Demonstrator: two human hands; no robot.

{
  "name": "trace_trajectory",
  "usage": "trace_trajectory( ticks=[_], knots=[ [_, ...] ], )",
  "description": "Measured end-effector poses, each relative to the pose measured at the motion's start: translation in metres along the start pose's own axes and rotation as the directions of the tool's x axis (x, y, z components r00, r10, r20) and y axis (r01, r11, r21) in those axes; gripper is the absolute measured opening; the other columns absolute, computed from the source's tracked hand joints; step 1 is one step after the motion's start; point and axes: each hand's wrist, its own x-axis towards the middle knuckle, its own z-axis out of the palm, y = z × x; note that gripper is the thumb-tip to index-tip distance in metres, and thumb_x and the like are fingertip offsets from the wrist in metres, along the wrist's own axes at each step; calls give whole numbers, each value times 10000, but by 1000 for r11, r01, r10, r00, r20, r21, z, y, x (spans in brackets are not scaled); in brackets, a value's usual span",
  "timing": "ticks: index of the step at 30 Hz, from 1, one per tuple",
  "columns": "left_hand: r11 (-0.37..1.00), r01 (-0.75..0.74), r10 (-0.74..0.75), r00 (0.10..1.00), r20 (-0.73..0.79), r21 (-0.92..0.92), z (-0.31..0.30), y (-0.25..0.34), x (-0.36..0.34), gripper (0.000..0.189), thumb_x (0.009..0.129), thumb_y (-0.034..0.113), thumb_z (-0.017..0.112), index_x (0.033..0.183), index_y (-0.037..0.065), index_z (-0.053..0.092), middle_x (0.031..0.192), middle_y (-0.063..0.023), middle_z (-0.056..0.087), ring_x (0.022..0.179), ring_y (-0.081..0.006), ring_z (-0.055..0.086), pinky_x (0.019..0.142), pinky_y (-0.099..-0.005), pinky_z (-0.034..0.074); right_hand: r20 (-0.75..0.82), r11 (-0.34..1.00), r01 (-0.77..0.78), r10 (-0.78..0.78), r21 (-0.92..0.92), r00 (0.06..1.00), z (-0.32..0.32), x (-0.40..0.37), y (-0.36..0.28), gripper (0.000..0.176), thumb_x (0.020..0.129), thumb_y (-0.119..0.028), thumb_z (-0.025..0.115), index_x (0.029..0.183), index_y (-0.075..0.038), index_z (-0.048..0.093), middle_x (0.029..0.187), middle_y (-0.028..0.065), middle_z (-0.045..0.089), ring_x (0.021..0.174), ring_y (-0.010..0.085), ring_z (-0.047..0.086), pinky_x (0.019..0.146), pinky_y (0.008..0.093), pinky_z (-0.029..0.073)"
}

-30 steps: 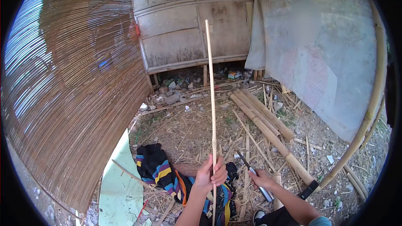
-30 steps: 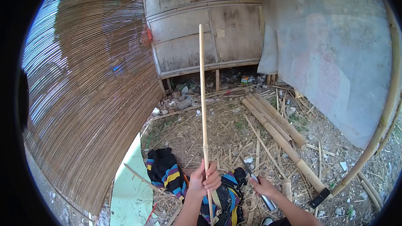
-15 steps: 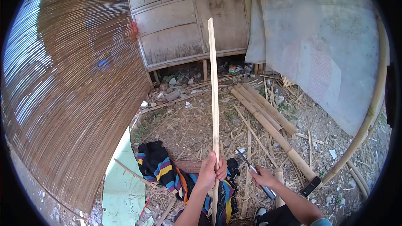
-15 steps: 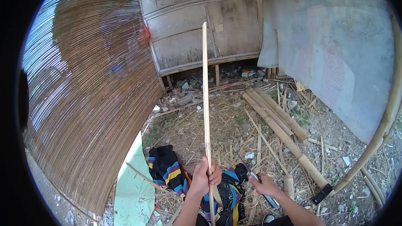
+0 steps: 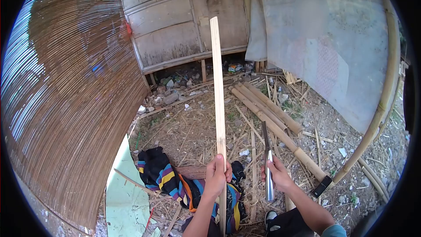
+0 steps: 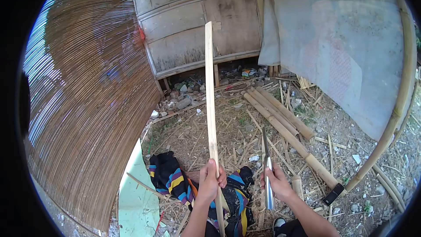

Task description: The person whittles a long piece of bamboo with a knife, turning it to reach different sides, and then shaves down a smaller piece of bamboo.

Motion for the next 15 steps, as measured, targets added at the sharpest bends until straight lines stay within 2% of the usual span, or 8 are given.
trace_trajectory(
  ticks=[3, 5, 6, 7, 9, 10, 12, 15],
  knots=[
    [1000, -6, 6, 1000, 18, 5, 2, 1, -4, 451, 962, 411, 360, 705, 48, 434, 506, 2, 382, 411, -78, 373, 392, -223, 309, -31, 999, 29, -30, -31, 999, 5, -5, -15, 268, 978, -221, 355, 1186, -53, 368, 765, 50, 500, 607, 131, 502, 559, 292, 473],
    [1000, -18, 18, 999, 43, 3, 4, 2, -3, 452, 962, 410, 360, 698, 50, 423, 505, 3, 376, 408, -76, 365, 385, -222, 300, 180, 847, 455, -420, -275, 890, 12, -12, -42, 300, 964, -223, 403, 1198, -39, 367, 741, 32, 497, 596, 111, 506, 555, 278, 464],
    [999, 15, -14, 999, 32, -28, 6, 4, -3, 452, 962, 408, 362, 689, 52, 412, 504, 5, 369, 405, -74, 355, 378, -222, 289, 175, 721, 505, -485, -474, 857, 17, -16, -61, 360, 937, -251, 463, 1225, -48, 392, 719, 64, 541, 578, 138, 558, 533, 285, 463],
    [997, 47, -46, 999, 22, -58, 8, 5, -3, 452, 962, 406, 365, 679, 55, 401, 503, 7, 361, 402, -71, 345, 371, -222, 279, 172, 720, 507, -489, -473, 855, 23, -17, -84, 360, 937, -251, 463, 1225, -48, 392, 719, 64, 541, 578, 138, 558, 533, 285, 463],
    [998, 42, -42, 999, 6, -38, 13, 8, -4, 454, 960, 407, 369, 675, 55, 396, 500, 10, 350, 399, -69, 336, 366, -222, 274, 502, -77, 609, -652, -789, 568, 39, -14, -132, 357, 899, -365, 508, 1070, -51, 495, 689, 107, 585, 553, 199, 609, 476, 312, 467],
    [999, 39, -40, 999, -14, -21, 16, 8, -4, 456, 959, 408, 373, 671, 54, 391, 496, 13, 340, 396, -68, 327, 361, -223, 269, 501, -80, 606, -652, -792, 569, 43, -11, -152, 357, 899, -365, 508, 1070, -51, 495, 689, 107, 585, 553, 199, 609, 476, 312, 467],
    [1000, 22, -22, 1000, -9, -16, 17, 4, -5, 460, 958, 409, 375, 668, 52, 391, 492, 12, 340, 390, -68, 333, 357, -224, 270, 670, -603, 379, -376, -702, 640, 50, -3, -187, 436, 862, -506, 485, 886, -72, 517, 640, 121, 594, 530, 257, 615, 424, 346, 463],
    [1000, -16, 16, 1000, -6, 23, 20, -2, -5, 463, 959, 427, 352, 677, 61, 383, 478, 20, 301, 373, -64, 299, 344, -224, 246, 703, -690, 358, -310, -630, 640, 53, 10, -216, 529, 824, -616, 437, 773, -91, 470, 525, 77, 546, 452, 257, 588, 387, 357, 452]
  ],
)
